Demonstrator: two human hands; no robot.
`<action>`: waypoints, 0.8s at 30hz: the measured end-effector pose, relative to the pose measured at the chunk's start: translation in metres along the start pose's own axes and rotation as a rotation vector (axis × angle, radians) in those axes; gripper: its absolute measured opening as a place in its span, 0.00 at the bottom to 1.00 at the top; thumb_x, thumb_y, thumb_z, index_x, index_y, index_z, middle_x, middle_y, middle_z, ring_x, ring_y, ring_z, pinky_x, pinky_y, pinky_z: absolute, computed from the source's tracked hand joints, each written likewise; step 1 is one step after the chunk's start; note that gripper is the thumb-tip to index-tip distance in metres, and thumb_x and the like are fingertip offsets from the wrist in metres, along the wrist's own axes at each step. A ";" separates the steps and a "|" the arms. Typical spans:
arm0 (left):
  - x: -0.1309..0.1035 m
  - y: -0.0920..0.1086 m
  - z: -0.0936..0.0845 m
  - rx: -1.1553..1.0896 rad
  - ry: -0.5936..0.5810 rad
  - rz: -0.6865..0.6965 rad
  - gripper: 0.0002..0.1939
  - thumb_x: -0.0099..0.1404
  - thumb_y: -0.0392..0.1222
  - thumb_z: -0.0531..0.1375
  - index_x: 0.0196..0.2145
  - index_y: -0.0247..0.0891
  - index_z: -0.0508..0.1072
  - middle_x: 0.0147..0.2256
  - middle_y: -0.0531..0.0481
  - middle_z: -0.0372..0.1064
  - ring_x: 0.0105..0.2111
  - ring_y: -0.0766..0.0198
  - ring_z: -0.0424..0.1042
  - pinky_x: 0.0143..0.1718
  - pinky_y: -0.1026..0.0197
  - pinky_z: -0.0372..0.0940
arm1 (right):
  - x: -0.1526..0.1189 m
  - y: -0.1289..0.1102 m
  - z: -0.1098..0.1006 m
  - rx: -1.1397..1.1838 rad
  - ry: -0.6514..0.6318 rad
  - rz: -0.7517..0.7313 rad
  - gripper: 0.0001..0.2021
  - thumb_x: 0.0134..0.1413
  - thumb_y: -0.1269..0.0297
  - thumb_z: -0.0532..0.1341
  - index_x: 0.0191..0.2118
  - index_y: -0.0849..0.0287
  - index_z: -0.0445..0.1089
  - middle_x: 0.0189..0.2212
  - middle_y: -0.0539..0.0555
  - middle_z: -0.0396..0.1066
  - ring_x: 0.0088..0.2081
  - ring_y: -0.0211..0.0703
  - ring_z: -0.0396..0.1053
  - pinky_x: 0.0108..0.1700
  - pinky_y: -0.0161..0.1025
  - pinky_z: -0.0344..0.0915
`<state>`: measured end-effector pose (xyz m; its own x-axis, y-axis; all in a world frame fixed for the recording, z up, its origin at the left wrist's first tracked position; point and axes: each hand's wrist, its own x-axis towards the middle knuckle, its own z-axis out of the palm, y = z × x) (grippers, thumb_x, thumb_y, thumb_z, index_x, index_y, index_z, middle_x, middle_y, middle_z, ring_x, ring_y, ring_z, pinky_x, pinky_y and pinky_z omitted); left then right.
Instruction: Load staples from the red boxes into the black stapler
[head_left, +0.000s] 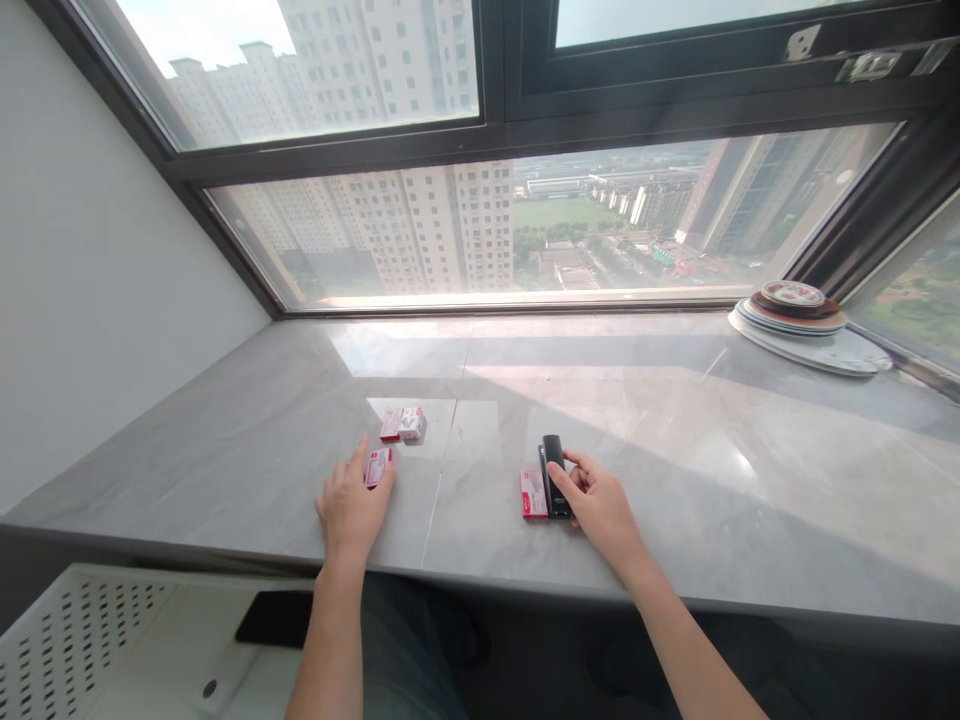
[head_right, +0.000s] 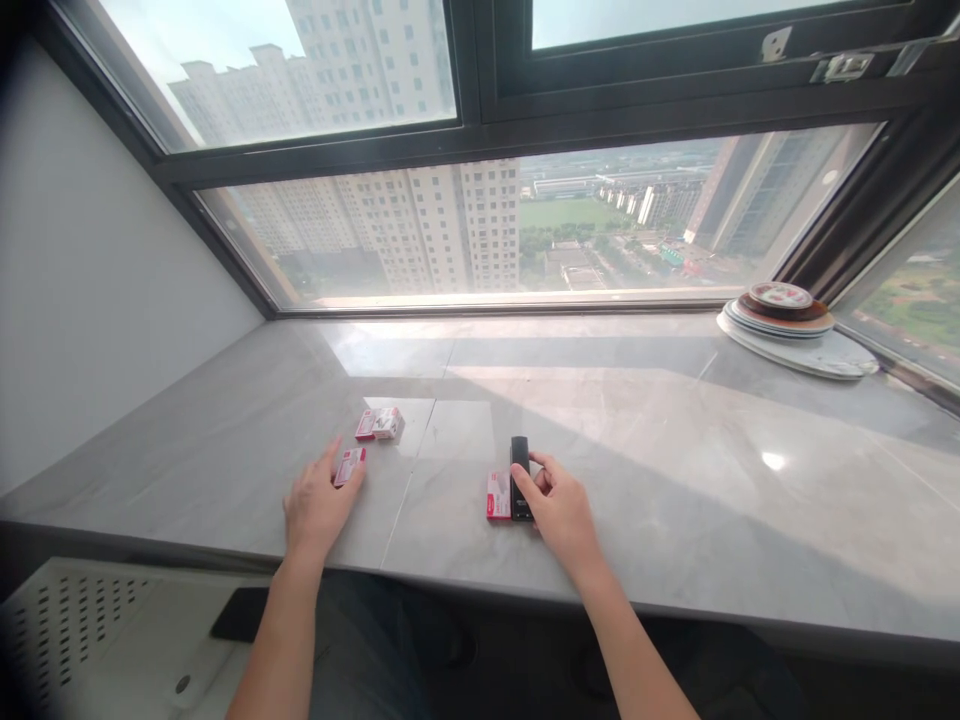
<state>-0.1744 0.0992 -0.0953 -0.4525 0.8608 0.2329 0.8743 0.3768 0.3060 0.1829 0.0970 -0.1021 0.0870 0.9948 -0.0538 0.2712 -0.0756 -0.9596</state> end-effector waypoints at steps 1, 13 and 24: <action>-0.004 -0.001 -0.001 0.002 -0.059 0.070 0.28 0.72 0.60 0.53 0.64 0.47 0.67 0.48 0.41 0.71 0.51 0.43 0.68 0.52 0.45 0.62 | 0.000 0.000 0.000 0.001 0.000 0.004 0.31 0.59 0.36 0.61 0.55 0.57 0.73 0.23 0.45 0.60 0.19 0.39 0.64 0.23 0.39 0.65; -0.053 0.088 -0.012 -0.420 -0.308 0.507 0.30 0.58 0.64 0.69 0.52 0.49 0.73 0.47 0.49 0.71 0.48 0.53 0.73 0.47 0.55 0.68 | 0.000 0.001 0.002 0.007 0.022 0.009 0.31 0.57 0.37 0.63 0.54 0.58 0.74 0.22 0.45 0.62 0.19 0.39 0.63 0.21 0.38 0.65; -0.060 0.146 0.008 -0.467 -0.427 0.845 0.36 0.51 0.62 0.75 0.54 0.50 0.71 0.49 0.49 0.71 0.50 0.49 0.68 0.52 0.49 0.66 | 0.000 0.003 0.000 0.010 -0.019 0.000 0.31 0.57 0.37 0.62 0.54 0.58 0.76 0.22 0.46 0.62 0.20 0.39 0.63 0.19 0.36 0.64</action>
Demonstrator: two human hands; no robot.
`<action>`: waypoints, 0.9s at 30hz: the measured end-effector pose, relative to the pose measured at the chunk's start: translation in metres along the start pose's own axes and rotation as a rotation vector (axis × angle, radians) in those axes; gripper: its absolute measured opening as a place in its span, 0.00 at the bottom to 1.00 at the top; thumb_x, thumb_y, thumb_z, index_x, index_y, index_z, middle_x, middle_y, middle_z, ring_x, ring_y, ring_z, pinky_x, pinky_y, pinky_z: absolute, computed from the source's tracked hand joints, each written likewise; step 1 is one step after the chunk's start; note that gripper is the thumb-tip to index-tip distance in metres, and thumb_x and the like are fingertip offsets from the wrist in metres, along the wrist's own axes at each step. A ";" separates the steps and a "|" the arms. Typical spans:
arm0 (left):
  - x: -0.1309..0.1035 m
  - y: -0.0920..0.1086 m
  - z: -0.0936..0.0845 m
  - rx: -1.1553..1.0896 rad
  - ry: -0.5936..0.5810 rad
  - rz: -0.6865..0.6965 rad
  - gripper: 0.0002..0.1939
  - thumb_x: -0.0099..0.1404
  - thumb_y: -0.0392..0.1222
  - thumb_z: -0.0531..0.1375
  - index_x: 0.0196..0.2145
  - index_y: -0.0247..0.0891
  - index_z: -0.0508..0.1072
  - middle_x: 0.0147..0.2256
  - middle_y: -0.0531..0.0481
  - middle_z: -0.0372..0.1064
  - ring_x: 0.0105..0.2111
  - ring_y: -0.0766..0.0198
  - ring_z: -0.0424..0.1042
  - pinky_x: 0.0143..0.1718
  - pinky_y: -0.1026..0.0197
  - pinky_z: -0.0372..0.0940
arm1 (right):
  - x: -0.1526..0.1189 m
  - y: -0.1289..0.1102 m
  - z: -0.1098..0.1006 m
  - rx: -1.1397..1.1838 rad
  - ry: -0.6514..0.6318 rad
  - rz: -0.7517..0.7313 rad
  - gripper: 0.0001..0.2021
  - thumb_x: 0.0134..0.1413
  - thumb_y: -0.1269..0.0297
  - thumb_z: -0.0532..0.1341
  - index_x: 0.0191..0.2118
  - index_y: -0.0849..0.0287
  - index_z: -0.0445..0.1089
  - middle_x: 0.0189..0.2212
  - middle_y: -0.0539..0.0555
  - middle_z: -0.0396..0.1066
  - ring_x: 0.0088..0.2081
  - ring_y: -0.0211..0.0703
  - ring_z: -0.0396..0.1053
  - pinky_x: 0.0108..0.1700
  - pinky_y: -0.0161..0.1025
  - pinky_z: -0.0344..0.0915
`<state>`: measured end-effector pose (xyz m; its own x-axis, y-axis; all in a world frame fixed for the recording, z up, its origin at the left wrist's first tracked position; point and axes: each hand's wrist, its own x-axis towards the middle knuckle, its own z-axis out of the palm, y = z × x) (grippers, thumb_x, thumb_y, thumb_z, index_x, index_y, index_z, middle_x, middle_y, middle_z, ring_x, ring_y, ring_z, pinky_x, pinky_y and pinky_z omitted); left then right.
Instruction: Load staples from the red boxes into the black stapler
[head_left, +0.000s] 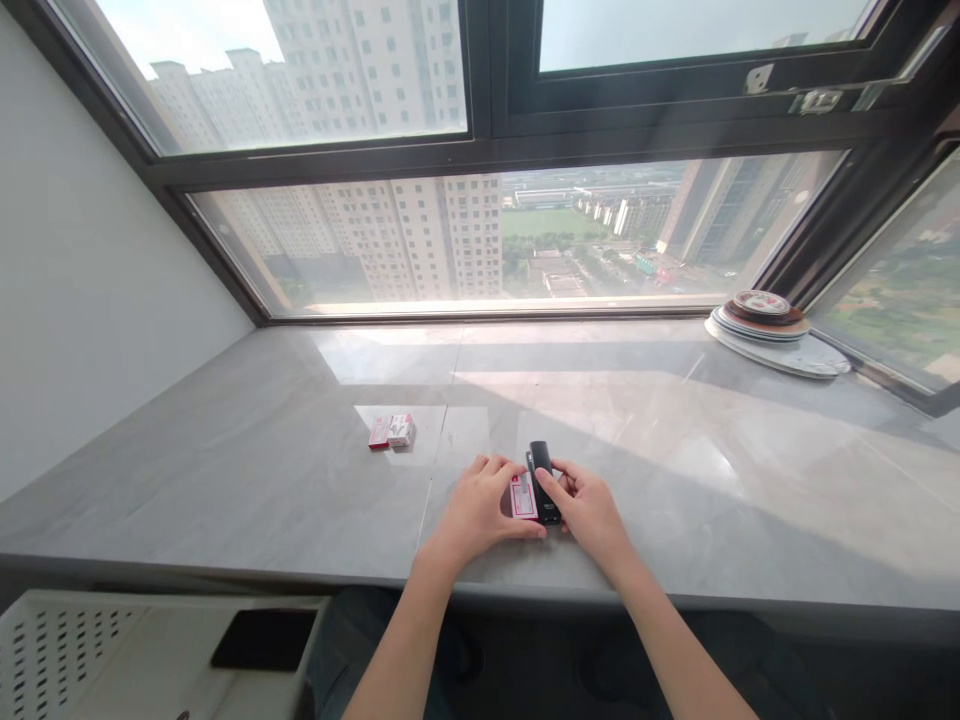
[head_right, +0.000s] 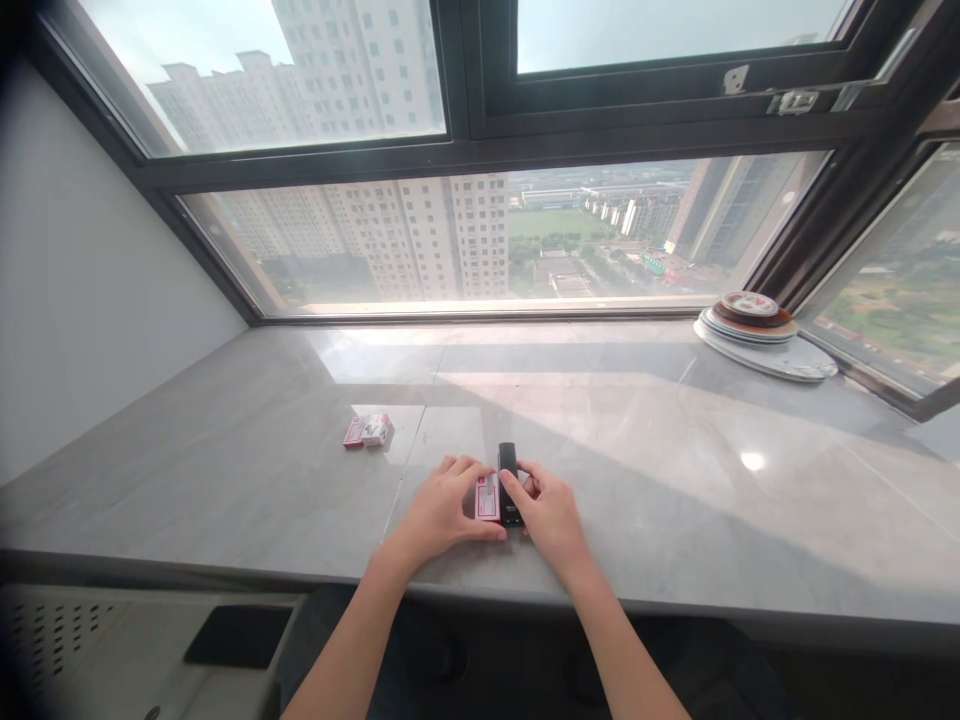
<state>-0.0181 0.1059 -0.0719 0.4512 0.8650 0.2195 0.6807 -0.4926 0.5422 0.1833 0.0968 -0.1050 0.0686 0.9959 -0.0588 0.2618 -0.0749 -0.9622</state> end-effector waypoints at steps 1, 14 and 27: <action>0.001 0.000 0.001 0.005 -0.005 0.009 0.37 0.50 0.62 0.75 0.54 0.50 0.71 0.49 0.49 0.71 0.50 0.49 0.68 0.52 0.49 0.66 | 0.000 -0.001 0.000 -0.006 -0.002 -0.007 0.31 0.58 0.37 0.62 0.54 0.58 0.76 0.22 0.46 0.62 0.20 0.39 0.63 0.20 0.36 0.64; -0.010 -0.092 -0.071 0.160 0.502 -0.529 0.23 0.76 0.56 0.47 0.57 0.46 0.74 0.55 0.43 0.67 0.58 0.48 0.63 0.62 0.48 0.58 | -0.045 -0.005 -0.016 -0.063 0.073 -0.124 0.36 0.65 0.41 0.58 0.72 0.53 0.56 0.47 0.56 0.72 0.46 0.50 0.72 0.49 0.46 0.71; -0.072 -0.159 -0.093 0.107 0.260 -0.701 0.29 0.66 0.65 0.56 0.54 0.43 0.74 0.49 0.44 0.69 0.46 0.52 0.72 0.50 0.52 0.66 | -0.041 0.002 -0.003 -0.693 -0.021 -0.305 0.55 0.58 0.35 0.61 0.77 0.52 0.28 0.76 0.57 0.36 0.75 0.59 0.40 0.74 0.61 0.37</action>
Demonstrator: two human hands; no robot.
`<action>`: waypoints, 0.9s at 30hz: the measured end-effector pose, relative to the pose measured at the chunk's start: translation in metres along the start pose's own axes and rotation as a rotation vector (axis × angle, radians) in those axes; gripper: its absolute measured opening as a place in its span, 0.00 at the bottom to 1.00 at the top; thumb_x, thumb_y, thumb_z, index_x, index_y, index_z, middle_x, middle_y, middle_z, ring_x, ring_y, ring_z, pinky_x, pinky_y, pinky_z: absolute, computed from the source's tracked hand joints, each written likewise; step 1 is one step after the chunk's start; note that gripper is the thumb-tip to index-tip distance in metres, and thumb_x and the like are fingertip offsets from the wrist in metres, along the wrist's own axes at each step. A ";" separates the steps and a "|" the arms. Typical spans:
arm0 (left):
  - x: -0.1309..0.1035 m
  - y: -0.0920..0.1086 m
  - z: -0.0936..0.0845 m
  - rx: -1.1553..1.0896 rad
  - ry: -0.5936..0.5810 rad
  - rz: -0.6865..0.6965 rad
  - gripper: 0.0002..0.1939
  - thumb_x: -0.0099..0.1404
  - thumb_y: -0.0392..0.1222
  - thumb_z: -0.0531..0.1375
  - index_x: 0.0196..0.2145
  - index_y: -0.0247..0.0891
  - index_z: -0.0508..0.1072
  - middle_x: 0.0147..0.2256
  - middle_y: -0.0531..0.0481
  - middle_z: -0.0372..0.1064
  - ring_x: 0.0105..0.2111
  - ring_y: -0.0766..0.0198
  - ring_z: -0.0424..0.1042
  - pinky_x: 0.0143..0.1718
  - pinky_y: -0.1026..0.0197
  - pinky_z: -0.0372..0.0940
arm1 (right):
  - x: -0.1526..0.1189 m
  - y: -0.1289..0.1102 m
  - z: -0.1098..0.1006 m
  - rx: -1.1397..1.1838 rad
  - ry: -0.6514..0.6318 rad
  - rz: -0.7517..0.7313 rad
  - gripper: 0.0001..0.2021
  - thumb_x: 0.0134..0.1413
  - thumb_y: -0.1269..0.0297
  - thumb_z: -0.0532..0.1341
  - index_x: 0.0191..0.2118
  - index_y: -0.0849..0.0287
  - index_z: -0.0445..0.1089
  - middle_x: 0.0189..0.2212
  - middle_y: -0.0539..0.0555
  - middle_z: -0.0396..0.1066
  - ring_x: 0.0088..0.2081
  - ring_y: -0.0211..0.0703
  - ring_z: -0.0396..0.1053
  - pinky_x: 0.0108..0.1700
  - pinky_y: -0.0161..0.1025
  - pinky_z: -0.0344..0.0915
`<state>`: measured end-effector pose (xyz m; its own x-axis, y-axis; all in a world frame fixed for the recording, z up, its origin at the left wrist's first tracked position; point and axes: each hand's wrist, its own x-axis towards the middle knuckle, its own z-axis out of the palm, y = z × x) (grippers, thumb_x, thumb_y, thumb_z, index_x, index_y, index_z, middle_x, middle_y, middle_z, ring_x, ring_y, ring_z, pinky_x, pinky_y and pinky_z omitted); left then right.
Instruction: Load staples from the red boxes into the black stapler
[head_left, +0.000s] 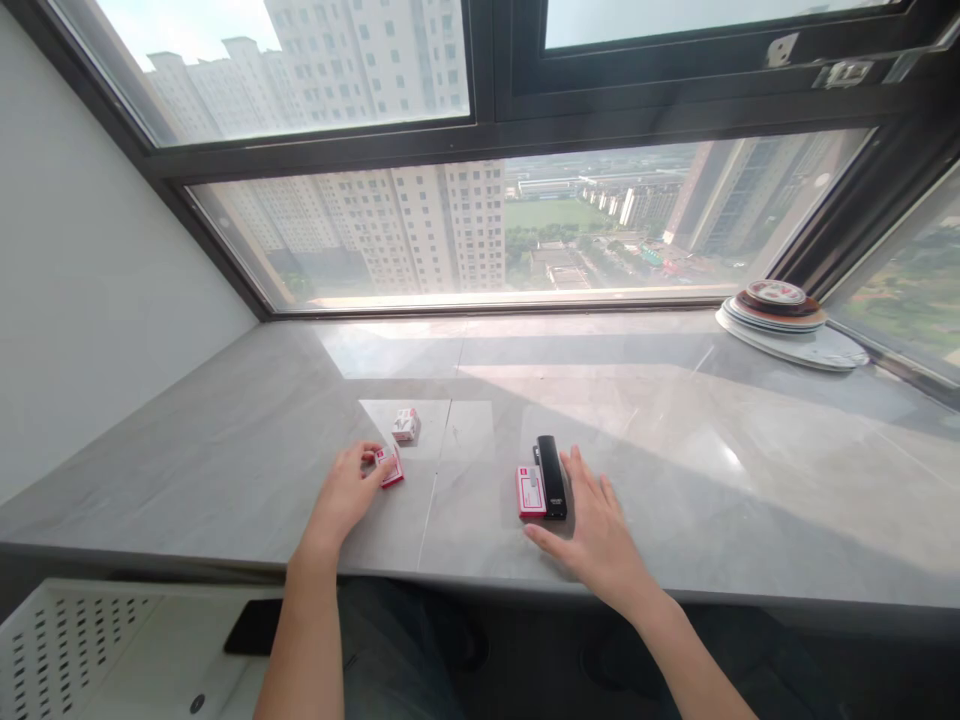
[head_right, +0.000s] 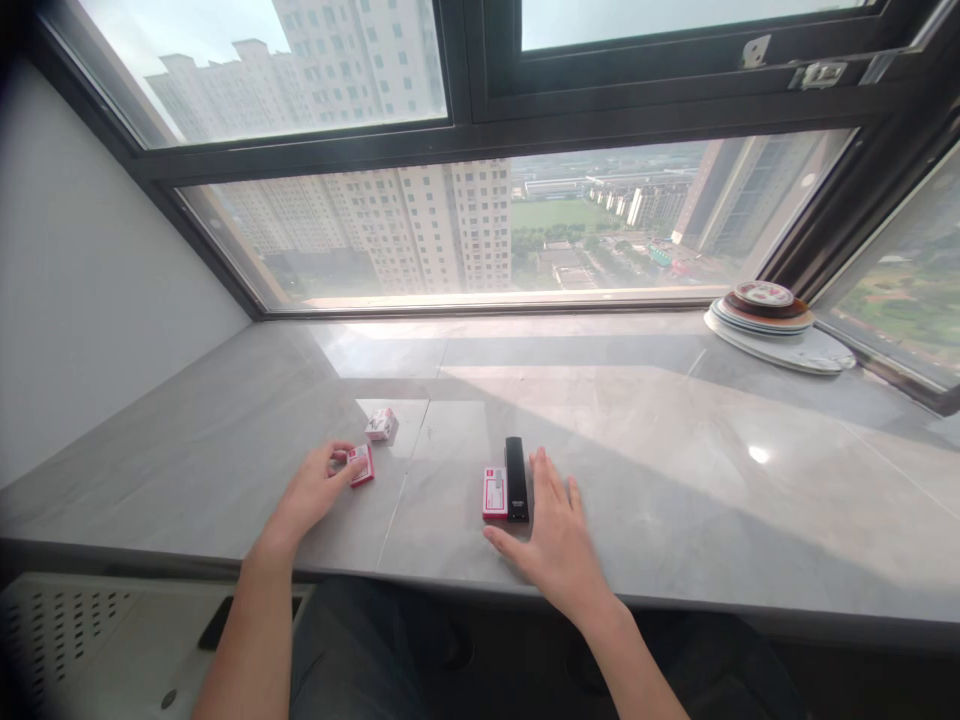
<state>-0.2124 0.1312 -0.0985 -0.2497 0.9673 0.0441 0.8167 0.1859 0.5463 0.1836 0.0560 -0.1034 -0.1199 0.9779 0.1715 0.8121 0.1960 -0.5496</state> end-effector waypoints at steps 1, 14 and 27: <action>-0.010 0.002 0.003 -0.004 -0.007 0.009 0.30 0.66 0.66 0.56 0.55 0.43 0.73 0.51 0.44 0.68 0.47 0.51 0.72 0.50 0.52 0.67 | 0.000 0.000 0.002 -0.025 -0.003 -0.011 0.56 0.58 0.36 0.61 0.77 0.53 0.26 0.76 0.58 0.37 0.75 0.59 0.41 0.74 0.61 0.37; -0.068 0.114 0.025 -0.246 -0.118 0.440 0.30 0.59 0.60 0.70 0.55 0.48 0.73 0.49 0.48 0.69 0.48 0.54 0.72 0.50 0.55 0.69 | 0.000 0.005 0.010 -0.158 0.016 -0.059 0.51 0.63 0.40 0.58 0.77 0.55 0.27 0.76 0.57 0.40 0.75 0.55 0.41 0.74 0.60 0.39; -0.088 0.173 0.092 -0.311 -0.193 0.575 0.39 0.57 0.59 0.73 0.62 0.51 0.67 0.54 0.48 0.71 0.53 0.51 0.71 0.56 0.50 0.66 | 0.000 0.012 0.018 -0.235 0.024 -0.102 0.49 0.65 0.51 0.58 0.77 0.59 0.25 0.75 0.61 0.45 0.75 0.57 0.43 0.73 0.61 0.43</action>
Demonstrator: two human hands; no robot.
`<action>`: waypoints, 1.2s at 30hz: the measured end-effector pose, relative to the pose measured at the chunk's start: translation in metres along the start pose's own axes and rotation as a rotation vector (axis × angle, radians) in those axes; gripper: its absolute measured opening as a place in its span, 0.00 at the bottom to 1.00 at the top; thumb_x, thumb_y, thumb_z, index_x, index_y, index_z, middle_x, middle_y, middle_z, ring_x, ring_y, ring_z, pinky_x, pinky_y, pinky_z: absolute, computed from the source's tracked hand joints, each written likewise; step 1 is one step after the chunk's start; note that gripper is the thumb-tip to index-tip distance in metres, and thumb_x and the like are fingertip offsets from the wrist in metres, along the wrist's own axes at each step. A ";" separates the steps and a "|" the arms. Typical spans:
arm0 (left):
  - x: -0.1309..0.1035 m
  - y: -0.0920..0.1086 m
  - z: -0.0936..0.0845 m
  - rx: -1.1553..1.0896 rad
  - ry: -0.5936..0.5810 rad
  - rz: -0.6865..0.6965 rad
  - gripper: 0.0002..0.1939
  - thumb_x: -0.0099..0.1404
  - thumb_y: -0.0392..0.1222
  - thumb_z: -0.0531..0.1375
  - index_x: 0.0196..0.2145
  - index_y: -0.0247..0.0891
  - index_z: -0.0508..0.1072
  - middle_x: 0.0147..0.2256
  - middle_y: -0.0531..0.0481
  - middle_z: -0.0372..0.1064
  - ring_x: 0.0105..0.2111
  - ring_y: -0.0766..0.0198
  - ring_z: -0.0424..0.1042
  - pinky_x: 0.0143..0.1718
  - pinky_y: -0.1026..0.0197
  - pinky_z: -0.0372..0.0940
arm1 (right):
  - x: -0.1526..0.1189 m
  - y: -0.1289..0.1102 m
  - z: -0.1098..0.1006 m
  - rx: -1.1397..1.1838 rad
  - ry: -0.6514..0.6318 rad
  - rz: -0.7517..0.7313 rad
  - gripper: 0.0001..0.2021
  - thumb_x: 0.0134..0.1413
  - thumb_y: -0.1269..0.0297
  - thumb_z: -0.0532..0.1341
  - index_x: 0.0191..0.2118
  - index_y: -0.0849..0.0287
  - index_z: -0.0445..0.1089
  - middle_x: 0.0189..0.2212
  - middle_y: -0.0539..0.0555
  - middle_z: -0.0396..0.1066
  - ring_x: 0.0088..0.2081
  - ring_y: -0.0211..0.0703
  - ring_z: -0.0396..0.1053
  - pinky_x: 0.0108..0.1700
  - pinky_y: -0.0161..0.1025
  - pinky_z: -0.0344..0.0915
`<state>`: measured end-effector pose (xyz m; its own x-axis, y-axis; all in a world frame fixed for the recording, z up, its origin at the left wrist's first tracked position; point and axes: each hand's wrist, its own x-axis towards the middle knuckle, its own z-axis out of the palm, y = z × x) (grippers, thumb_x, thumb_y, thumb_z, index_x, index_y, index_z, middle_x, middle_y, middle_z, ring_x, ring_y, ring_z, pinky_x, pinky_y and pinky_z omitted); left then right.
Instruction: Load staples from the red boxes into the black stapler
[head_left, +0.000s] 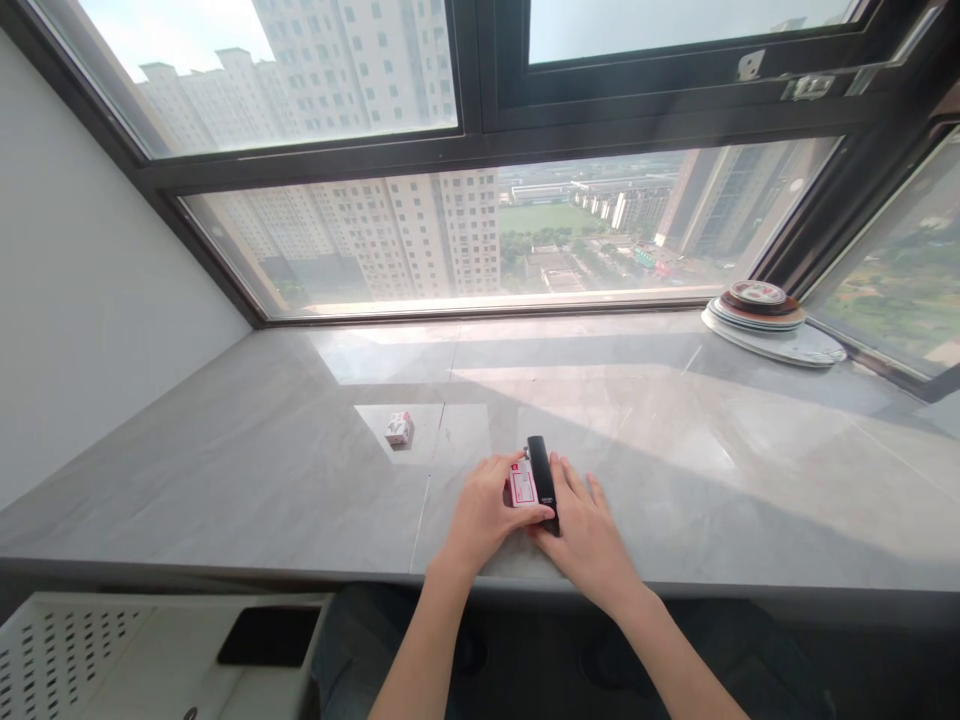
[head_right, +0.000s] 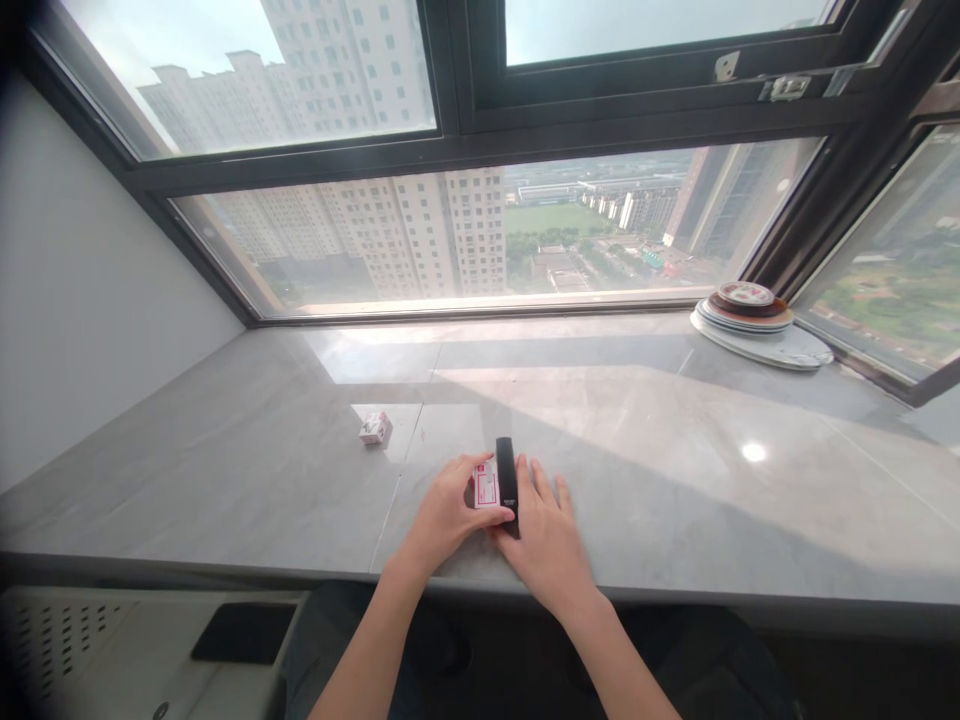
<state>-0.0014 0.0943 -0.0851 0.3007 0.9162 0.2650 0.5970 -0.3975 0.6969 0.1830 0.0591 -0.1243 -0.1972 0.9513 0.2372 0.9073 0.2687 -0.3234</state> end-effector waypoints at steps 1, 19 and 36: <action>-0.001 -0.001 0.001 0.010 0.001 0.010 0.40 0.56 0.59 0.73 0.62 0.50 0.67 0.55 0.48 0.71 0.54 0.50 0.70 0.57 0.49 0.65 | 0.000 0.000 0.000 -0.001 -0.005 0.001 0.49 0.64 0.53 0.58 0.77 0.59 0.26 0.75 0.61 0.45 0.75 0.57 0.42 0.73 0.61 0.43; 0.034 -0.077 -0.105 0.305 0.543 -0.592 0.24 0.72 0.55 0.53 0.56 0.36 0.71 0.53 0.36 0.67 0.58 0.43 0.63 0.59 0.43 0.57 | 0.002 -0.004 -0.007 0.121 -0.005 0.049 0.47 0.65 0.38 0.55 0.78 0.56 0.33 0.74 0.59 0.47 0.75 0.58 0.42 0.74 0.61 0.39; 0.036 -0.015 -0.001 0.069 0.013 -0.288 0.28 0.77 0.62 0.40 0.47 0.47 0.75 0.38 0.47 0.79 0.39 0.54 0.77 0.41 0.57 0.63 | 0.004 -0.003 -0.005 0.105 -0.015 0.032 0.46 0.66 0.43 0.56 0.77 0.55 0.31 0.74 0.58 0.46 0.75 0.57 0.43 0.73 0.61 0.40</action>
<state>-0.0002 0.1336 -0.0854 0.1022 0.9922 0.0716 0.7059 -0.1231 0.6975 0.1811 0.0611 -0.1182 -0.1753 0.9614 0.2119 0.8694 0.2521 -0.4250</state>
